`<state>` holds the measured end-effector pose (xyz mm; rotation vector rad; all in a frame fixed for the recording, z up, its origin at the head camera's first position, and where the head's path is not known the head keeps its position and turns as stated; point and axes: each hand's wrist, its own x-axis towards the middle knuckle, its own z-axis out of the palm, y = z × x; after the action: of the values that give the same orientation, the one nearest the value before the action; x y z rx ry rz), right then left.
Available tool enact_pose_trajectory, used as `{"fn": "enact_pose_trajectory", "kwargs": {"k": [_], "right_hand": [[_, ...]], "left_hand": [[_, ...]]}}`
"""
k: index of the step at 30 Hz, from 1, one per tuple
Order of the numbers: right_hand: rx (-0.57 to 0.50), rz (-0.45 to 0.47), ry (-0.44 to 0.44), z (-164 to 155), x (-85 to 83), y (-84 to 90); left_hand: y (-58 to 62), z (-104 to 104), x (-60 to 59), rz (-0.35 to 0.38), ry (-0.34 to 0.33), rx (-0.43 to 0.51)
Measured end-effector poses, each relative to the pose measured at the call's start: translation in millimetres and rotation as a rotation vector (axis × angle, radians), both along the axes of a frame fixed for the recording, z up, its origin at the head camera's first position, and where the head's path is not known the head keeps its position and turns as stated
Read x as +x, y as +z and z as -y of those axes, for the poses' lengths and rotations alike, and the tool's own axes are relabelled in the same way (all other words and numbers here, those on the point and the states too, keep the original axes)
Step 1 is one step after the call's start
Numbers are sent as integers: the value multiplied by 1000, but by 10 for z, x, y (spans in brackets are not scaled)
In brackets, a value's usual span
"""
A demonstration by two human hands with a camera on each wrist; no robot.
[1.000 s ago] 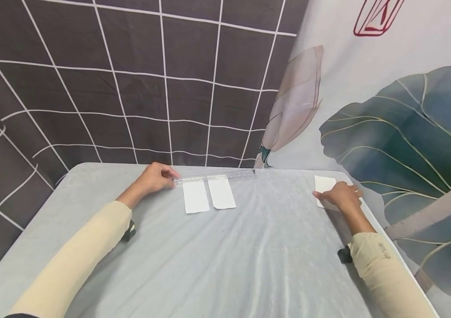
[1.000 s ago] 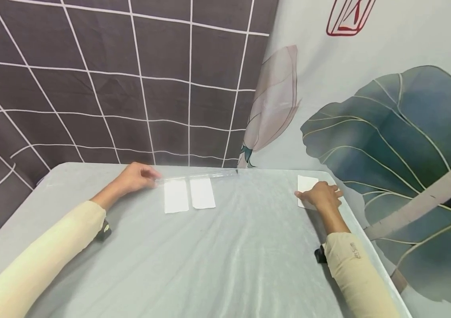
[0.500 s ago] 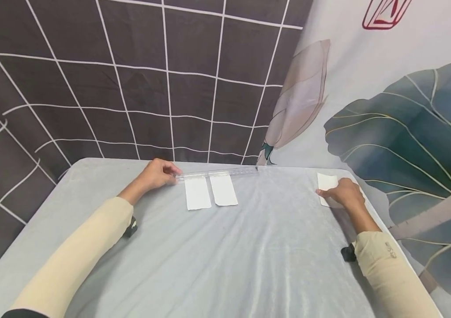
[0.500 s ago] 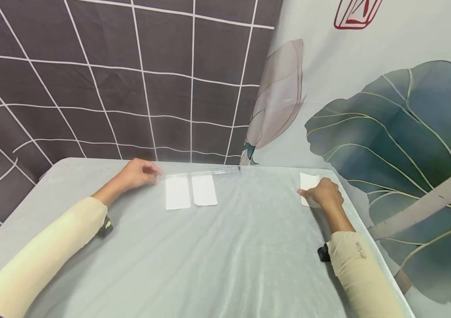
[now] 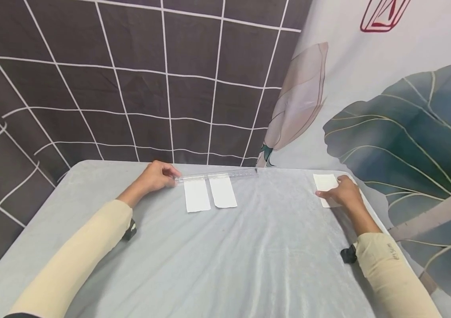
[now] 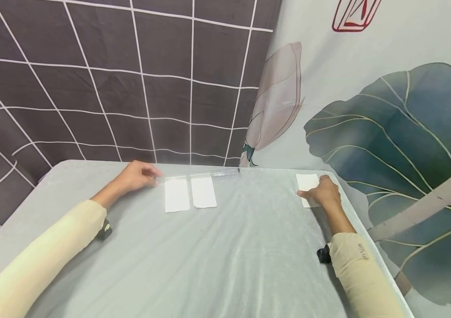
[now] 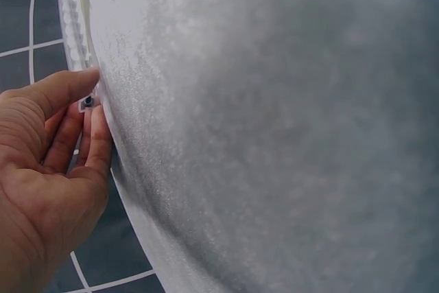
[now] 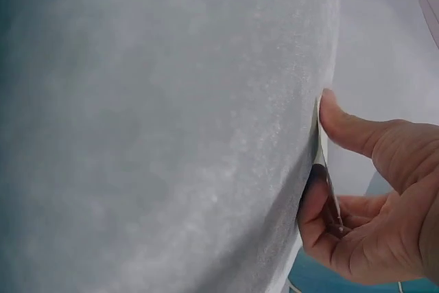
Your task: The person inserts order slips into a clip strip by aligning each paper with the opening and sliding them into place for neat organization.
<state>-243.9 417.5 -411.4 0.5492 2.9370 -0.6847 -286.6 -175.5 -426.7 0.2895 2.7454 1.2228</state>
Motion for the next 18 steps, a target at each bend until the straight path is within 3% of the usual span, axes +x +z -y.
{"fn": "enact_pose_trajectory", "kwargs": {"k": [9, 18], "right_hand": [[-43, -24, -10, 54, -63, 32], [-101, -90, 44, 249, -46, 65]], "left_hand": [[7, 7, -5, 4, 3, -23], [15, -1, 7, 2, -5, -28]]}}
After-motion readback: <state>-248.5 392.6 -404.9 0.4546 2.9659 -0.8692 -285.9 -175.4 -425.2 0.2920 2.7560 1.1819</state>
